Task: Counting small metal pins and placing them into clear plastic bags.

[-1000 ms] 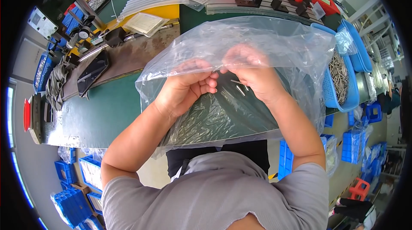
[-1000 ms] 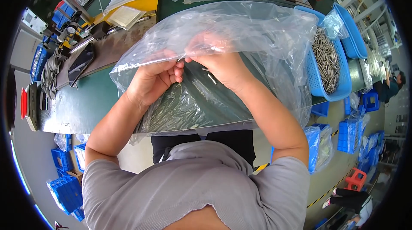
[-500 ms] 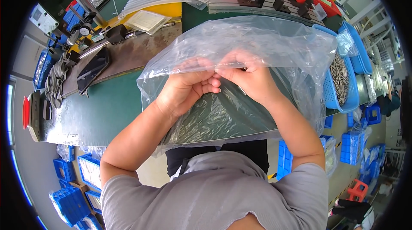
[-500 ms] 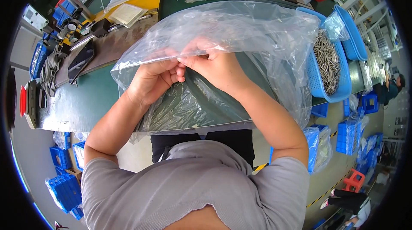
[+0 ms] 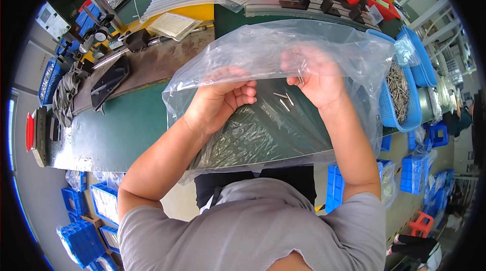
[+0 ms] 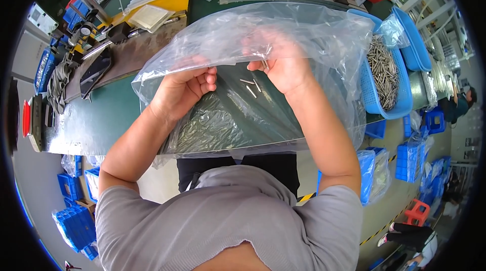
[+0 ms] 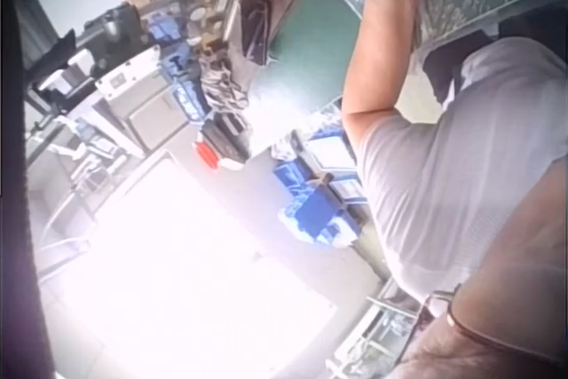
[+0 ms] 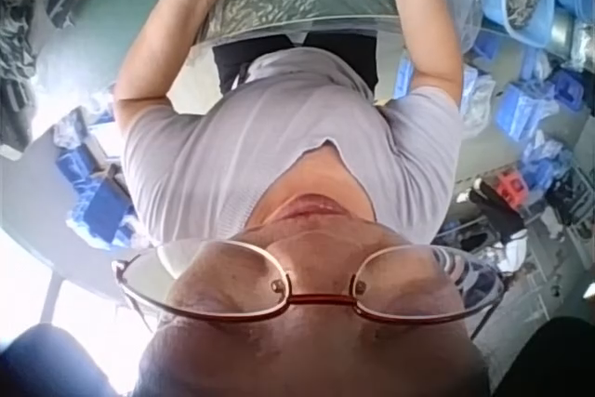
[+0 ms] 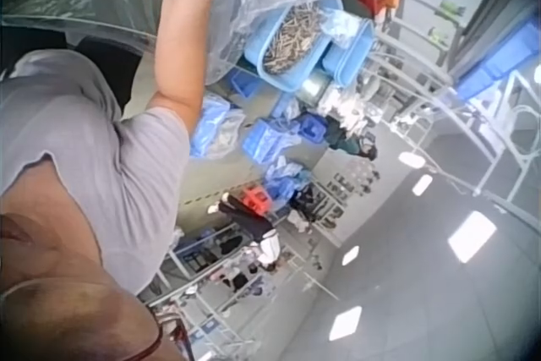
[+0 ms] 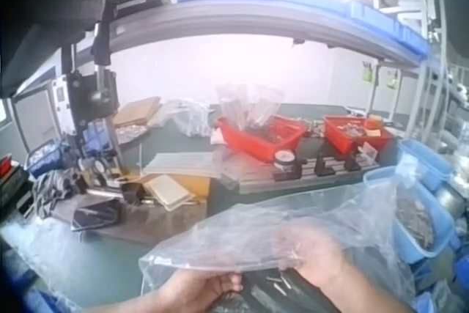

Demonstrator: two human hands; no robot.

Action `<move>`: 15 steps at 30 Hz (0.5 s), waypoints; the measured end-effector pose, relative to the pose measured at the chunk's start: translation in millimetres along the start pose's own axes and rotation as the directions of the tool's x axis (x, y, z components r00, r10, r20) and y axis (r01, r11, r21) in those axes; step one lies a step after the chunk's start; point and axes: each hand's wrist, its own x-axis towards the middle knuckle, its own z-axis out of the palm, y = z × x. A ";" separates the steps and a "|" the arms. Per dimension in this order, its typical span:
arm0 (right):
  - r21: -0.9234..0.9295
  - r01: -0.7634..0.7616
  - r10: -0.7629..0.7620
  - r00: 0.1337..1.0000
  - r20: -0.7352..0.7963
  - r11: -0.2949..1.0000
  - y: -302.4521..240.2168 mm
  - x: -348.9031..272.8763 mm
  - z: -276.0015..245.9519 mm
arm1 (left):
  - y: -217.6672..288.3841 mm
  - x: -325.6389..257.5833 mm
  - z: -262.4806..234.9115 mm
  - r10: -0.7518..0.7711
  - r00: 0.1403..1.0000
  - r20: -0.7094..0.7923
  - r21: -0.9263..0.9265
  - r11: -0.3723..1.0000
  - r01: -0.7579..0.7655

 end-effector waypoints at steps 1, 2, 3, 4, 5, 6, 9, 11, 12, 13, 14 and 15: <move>-0.008 -0.015 0.015 0.999 0.043 1.000 -0.5 0.2 0.0 | 0.1 -0.3 -1.0 -0.005 1.000 -0.008 -0.002 1.000 0.005; -0.009 -0.015 0.015 0.999 0.044 1.000 -1.0 3.1 -4.2 | 0.7 -0.8 -1.5 -0.005 1.000 -0.007 -0.002 1.000 0.005; -0.148 -0.073 0.082 0.995 0.053 0.986 -2.5 7.0 -10.8 | 0.6 -1.0 -0.6 -0.002 1.000 -0.004 -0.007 1.000 0.002; -0.286 -0.128 0.149 0.987 0.053 0.950 -1.8 9.4 -15.3 | 0.6 -1.2 0.1 0.000 1.000 -0.002 -0.011 1.000 0.000; -0.288 -0.129 0.149 0.987 0.051 0.949 2.8 9.6 -17.9 | 0.4 -1.1 0.7 -0.001 1.000 0.000 -0.013 1.000 0.001; -0.669 0.210 -0.137 0.977 0.161 0.713 8.6 9.6 -15.7 | 0.5 -1.1 0.8 -0.005 1.000 0.000 -0.018 1.000 0.005; -0.892 0.436 -0.307 0.871 0.385 0.117 16.3 11.4 -17.1 | 0.6 -0.7 0.8 -0.011 1.000 0.001 -0.018 1.000 0.012; -0.916 0.401 -0.286 0.876 0.388 -0.013 17.2 10.7 -15.3 | 0.7 -0.9 -0.1 -0.015 1.000 0.003 -0.012 1.000 0.015; -0.930 0.366 -0.259 0.895 0.362 -0.036 15.5 9.1 -10.5 | 0.9 -1.0 -0.5 -0.013 1.000 0.004 -0.010 1.000 0.013; -0.942 0.330 -0.233 0.913 0.334 -0.059 14.8 8.2 -7.8 | 1.1 -1.2 -0.8 -0.011 1.000 0.006 -0.008 1.000 0.011; -0.942 0.330 -0.233 0.913 0.334 -0.058 15.1 8.6 -8.3 | 1.2 -1.5 -1.0 -0.012 1.000 0.005 -0.007 1.000 0.012; -0.929 0.362 -0.230 0.900 0.371 -0.080 14.6 9.1 -9.7 | 1.1 -1.2 -0.5 -0.015 1.000 0.009 -0.006 1.000 0.015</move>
